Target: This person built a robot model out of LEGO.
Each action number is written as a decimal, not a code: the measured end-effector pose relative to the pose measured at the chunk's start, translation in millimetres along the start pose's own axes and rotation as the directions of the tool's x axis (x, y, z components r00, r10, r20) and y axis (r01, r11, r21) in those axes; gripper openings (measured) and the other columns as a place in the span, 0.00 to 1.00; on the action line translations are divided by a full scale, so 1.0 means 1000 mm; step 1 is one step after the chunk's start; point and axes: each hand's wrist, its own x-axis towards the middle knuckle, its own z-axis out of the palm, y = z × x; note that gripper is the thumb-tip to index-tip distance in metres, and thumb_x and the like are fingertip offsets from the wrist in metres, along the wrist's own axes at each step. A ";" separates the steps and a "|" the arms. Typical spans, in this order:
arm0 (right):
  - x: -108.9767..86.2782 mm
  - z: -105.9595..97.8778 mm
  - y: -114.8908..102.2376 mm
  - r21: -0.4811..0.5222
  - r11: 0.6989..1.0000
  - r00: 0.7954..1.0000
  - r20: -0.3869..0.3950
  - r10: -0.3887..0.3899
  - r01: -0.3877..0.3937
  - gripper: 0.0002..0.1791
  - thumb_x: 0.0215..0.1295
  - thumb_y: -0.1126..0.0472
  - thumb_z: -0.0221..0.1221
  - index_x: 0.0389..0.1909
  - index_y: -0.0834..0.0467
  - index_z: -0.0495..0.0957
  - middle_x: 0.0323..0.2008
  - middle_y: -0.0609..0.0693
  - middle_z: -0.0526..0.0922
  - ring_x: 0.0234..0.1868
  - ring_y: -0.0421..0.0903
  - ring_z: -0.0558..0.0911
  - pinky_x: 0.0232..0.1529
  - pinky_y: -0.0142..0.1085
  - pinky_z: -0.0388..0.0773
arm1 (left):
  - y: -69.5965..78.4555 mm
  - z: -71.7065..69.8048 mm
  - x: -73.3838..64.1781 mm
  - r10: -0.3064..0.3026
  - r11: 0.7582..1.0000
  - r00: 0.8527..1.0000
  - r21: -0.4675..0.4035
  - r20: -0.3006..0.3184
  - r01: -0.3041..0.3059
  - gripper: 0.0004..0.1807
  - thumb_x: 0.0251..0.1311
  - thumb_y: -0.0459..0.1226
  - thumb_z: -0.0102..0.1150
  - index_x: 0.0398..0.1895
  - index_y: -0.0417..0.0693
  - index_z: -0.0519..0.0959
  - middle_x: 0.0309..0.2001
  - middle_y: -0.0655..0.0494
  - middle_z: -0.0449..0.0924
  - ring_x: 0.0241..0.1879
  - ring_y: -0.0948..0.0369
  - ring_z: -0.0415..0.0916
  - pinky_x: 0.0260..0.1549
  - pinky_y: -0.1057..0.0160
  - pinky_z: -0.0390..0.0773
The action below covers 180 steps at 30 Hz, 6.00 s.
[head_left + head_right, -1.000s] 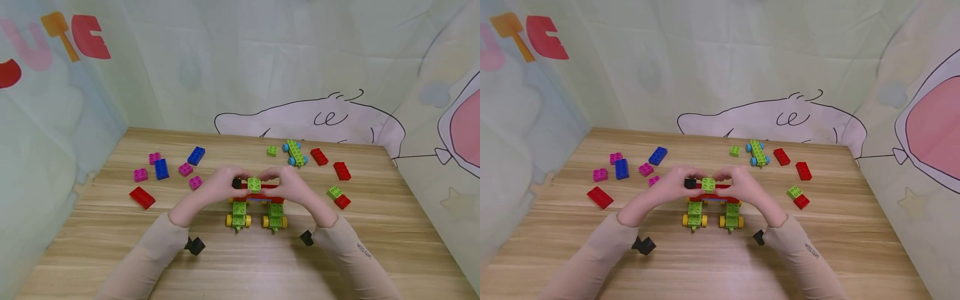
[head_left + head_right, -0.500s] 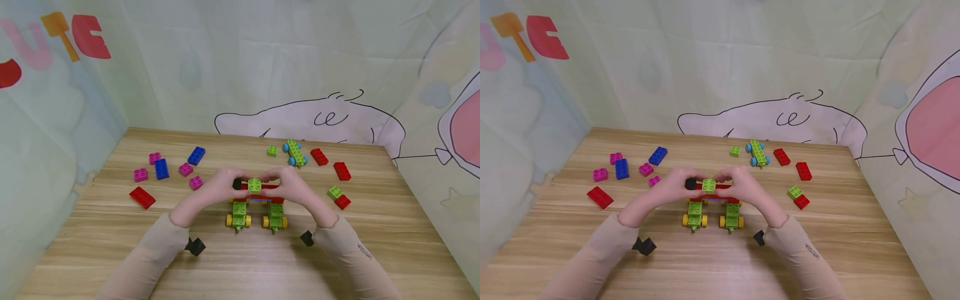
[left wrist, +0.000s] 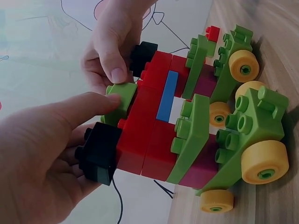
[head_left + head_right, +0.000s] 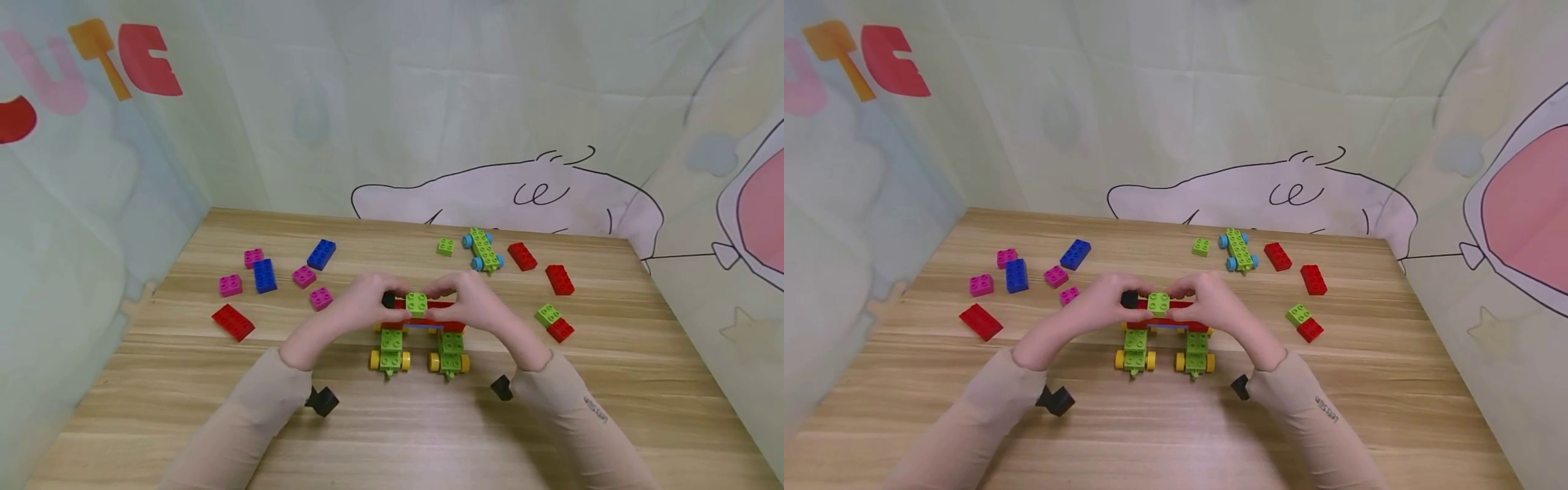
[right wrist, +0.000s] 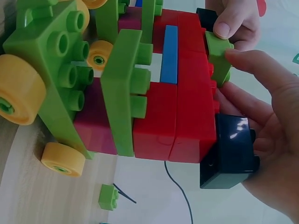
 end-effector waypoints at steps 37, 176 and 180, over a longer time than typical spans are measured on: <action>-0.001 0.002 -0.002 -0.033 0.999 1.000 -0.017 -0.008 0.008 0.15 0.56 0.62 0.70 0.44 0.63 0.86 0.42 0.55 0.88 0.44 0.49 0.85 0.49 0.44 0.83 | 0.001 -0.002 0.004 -0.055 0.998 0.998 -0.008 0.031 0.056 0.21 0.57 0.40 0.69 0.53 0.44 0.82 0.53 0.51 0.84 0.58 0.53 0.78 0.60 0.52 0.75; 0.079 -0.025 0.120 0.128 0.949 0.933 -0.186 0.309 -0.288 0.24 0.60 0.65 0.62 0.58 0.66 0.76 0.56 0.65 0.79 0.56 0.62 0.78 0.59 0.51 0.75 | -0.004 0.010 0.009 -0.002 0.997 1.000 -0.081 0.006 0.003 0.21 0.55 0.44 0.71 0.52 0.47 0.83 0.53 0.52 0.84 0.53 0.57 0.79 0.54 0.59 0.79; 0.069 -0.030 0.110 0.136 0.957 0.940 -0.193 0.281 -0.258 0.23 0.62 0.64 0.62 0.58 0.66 0.76 0.56 0.65 0.79 0.56 0.62 0.78 0.59 0.51 0.76 | -0.003 0.009 0.011 -0.015 0.996 1.000 -0.087 0.023 0.016 0.22 0.55 0.44 0.71 0.53 0.48 0.83 0.53 0.53 0.83 0.52 0.58 0.79 0.53 0.60 0.79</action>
